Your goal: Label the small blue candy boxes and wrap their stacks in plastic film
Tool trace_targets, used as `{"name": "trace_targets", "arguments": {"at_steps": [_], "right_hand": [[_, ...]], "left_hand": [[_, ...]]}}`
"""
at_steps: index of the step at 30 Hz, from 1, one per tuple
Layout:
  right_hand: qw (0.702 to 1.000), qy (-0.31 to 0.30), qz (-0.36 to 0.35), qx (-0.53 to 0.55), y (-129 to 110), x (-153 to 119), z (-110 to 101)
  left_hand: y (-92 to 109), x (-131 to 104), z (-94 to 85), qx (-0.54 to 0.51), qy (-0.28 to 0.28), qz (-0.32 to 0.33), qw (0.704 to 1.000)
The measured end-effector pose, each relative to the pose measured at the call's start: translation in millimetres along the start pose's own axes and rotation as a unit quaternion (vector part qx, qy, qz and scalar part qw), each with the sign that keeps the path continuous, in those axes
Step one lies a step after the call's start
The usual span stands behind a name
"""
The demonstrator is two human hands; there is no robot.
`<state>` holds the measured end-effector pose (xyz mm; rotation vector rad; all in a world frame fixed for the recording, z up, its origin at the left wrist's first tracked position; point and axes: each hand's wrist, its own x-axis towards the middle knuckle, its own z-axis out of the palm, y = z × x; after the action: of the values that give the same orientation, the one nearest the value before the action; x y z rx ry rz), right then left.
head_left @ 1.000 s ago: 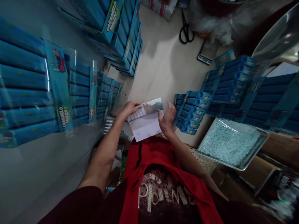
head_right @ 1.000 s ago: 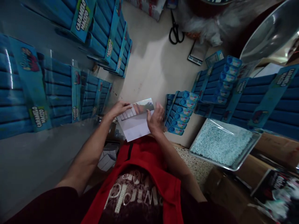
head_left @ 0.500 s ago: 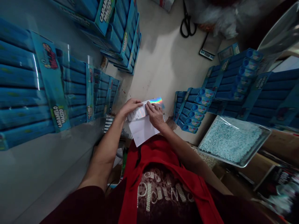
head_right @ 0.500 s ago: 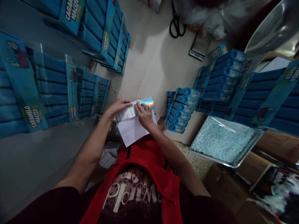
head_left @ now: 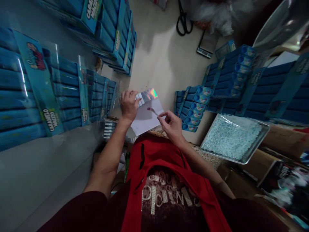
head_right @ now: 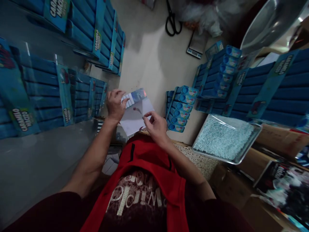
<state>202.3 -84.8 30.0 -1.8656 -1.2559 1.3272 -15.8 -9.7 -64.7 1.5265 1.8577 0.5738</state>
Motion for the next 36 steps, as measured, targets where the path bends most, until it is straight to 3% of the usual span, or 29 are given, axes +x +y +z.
{"name": "trace_targets", "arguments": {"at_steps": [2,5,6,7,13,20,27,31,36], "right_hand": [[0.996,0.003,0.040,0.074,-13,-1,-20],[0.987,-0.004,0.082,0.136,-24,0,-48],[0.983,-0.012,0.101,0.152,-27,0,-57],[0.979,-0.019,0.117,0.165,-28,1,-65],[0.980,0.023,0.122,0.157,-27,7,-111],[0.979,0.091,0.082,0.163,-13,30,-151],[0.984,0.175,0.008,-0.038,8,83,-169],[0.976,0.176,0.017,-0.126,12,102,-174],[0.973,0.160,0.044,-0.160,11,109,-176]], "left_hand": [[26,-17,-0.6,-0.187,-0.073,-0.045,0.979],[64,-39,1.2,-0.438,-0.225,-0.117,0.862],[75,-43,2.7,-0.475,-0.241,-0.129,0.837],[86,-46,4.8,-0.487,-0.242,-0.135,0.828],[141,-37,32.9,-0.472,-0.168,-0.136,0.854],[185,-26,74.3,-0.416,-0.059,-0.039,0.906],[204,-3,104.4,-0.288,0.045,0.039,0.956],[206,6,118.5,-0.273,0.062,0.050,0.959],[203,6,125.0,-0.259,0.071,0.051,0.962]]}}
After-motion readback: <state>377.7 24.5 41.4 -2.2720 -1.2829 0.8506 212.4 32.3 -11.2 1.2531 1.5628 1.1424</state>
